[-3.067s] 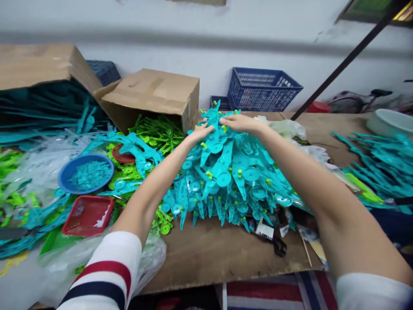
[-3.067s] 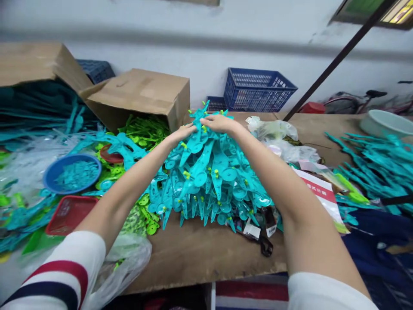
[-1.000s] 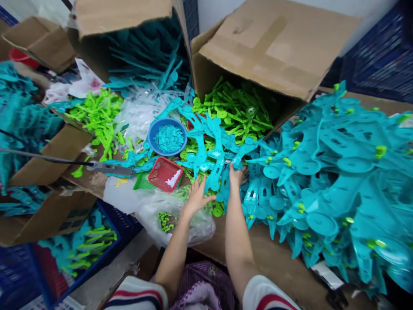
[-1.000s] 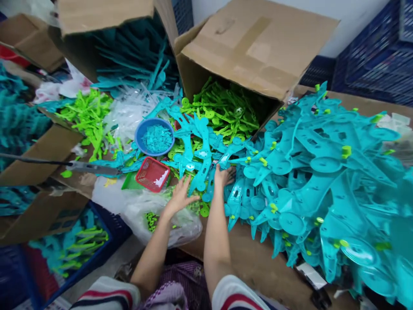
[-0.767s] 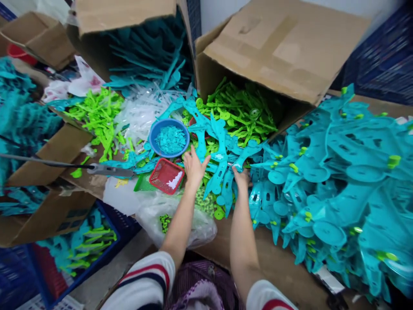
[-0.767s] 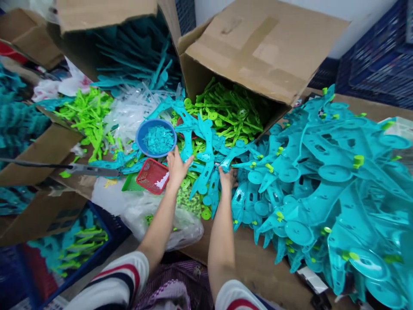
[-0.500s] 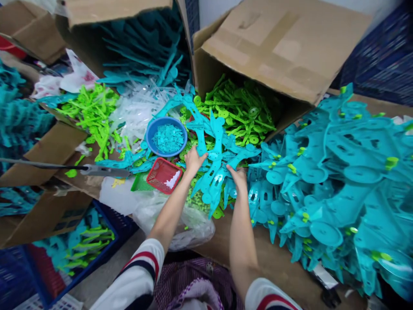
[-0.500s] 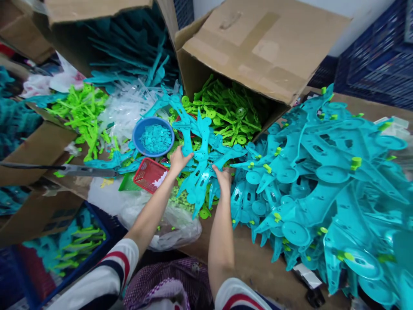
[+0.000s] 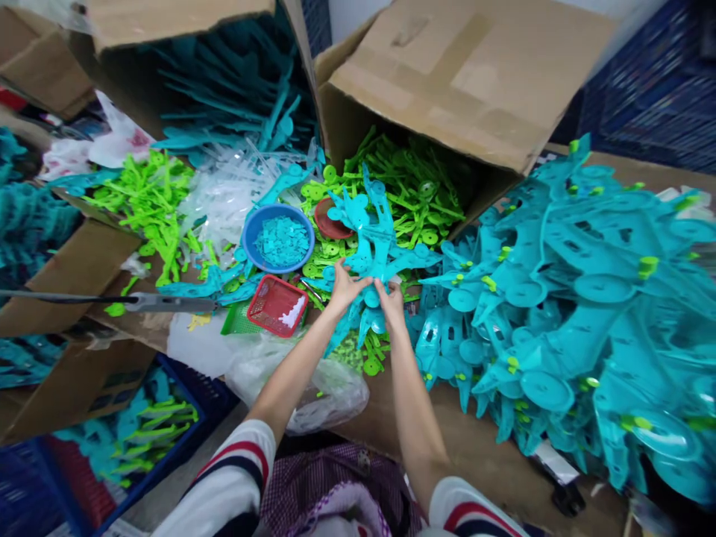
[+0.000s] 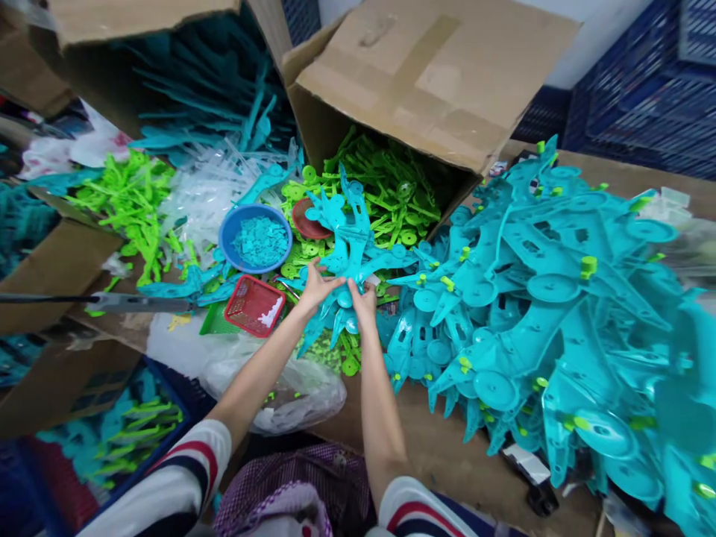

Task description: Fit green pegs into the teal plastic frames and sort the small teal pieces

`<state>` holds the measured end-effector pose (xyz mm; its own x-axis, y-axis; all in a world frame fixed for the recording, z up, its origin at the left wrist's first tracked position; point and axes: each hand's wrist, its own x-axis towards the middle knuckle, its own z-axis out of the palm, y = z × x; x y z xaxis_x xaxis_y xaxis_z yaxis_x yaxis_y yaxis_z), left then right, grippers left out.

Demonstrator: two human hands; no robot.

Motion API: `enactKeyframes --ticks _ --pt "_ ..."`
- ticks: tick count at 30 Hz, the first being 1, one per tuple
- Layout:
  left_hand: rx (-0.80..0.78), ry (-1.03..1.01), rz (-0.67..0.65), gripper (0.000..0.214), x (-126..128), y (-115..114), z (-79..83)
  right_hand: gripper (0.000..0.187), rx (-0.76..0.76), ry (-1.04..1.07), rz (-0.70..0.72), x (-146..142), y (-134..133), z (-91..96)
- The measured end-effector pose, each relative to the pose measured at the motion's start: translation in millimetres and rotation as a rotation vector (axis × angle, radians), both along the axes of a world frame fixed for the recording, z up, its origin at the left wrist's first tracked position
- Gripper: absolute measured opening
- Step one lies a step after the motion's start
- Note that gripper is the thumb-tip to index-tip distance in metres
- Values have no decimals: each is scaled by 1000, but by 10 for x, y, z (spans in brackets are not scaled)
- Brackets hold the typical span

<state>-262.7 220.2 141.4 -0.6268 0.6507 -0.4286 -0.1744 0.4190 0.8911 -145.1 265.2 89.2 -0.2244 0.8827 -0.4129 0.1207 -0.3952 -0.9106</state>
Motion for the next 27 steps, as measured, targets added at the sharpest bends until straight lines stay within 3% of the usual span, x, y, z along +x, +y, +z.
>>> enactKeyframes --ticks 4,9,12,14,17,22,27 --pt "-52 -129 21 89 2 -186 58 62 -98 83 -94 9 -233 53" --pt "-72 89 59 75 167 -534 95 61 -143 133 -149 64 -521 66" --pt "-73 -95 128 80 272 -616 117 61 -170 153 -146 156 -610 61" --pt "-72 -227 119 79 286 -639 159 59 -150 162 -110 229 -642 75" --pt "-66 -257 -24 68 202 -714 266 55 -85 179 -8 322 -680 149" --pt "-142 -14 -250 72 3 -1054 472 53 -56 251 198 417 -740 402" --pt "-82 115 -324 63 112 -1484 663 55 -55 315 382 519 -782 683"
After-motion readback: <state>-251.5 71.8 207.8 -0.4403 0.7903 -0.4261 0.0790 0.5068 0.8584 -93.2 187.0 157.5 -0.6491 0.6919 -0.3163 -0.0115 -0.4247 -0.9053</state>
